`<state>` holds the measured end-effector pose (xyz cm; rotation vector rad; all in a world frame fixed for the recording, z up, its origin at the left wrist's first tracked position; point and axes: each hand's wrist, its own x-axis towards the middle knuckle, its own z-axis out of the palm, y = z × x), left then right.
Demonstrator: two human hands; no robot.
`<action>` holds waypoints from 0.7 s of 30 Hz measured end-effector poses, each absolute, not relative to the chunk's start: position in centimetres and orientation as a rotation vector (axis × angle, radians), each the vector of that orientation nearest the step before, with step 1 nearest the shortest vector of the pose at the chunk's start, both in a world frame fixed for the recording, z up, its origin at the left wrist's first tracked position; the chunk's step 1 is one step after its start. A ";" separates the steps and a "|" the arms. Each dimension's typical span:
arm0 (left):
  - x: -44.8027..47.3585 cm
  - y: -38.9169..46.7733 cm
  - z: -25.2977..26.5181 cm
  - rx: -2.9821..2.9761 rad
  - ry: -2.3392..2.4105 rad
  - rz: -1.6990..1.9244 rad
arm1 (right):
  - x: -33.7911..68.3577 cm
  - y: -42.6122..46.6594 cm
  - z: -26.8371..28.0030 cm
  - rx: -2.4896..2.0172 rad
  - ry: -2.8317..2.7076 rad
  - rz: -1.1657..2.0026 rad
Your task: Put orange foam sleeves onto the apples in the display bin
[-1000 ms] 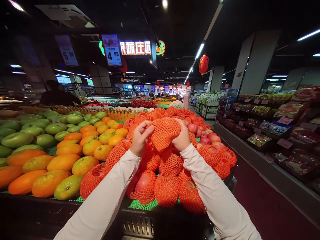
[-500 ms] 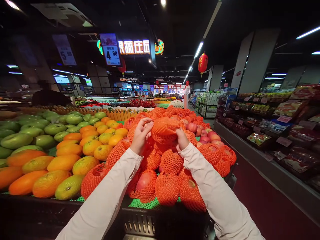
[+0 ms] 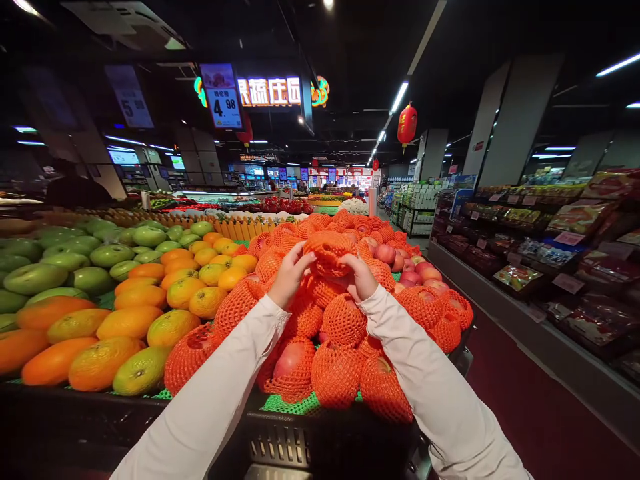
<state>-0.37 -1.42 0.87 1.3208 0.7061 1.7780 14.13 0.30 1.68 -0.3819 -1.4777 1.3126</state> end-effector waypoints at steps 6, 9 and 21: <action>-0.4 -1.8 1.2 1.164 0.548 1.795 | 14.1 -0.2 1.8 -0.258 -1.368 1.419; -0.4 -1.9 1.4 1.183 0.490 1.776 | 13.6 0.2 1.7 -0.193 -1.311 1.297; -0.4 -1.9 1.3 1.273 0.511 1.594 | 13.8 1.5 1.5 -0.238 -1.216 1.178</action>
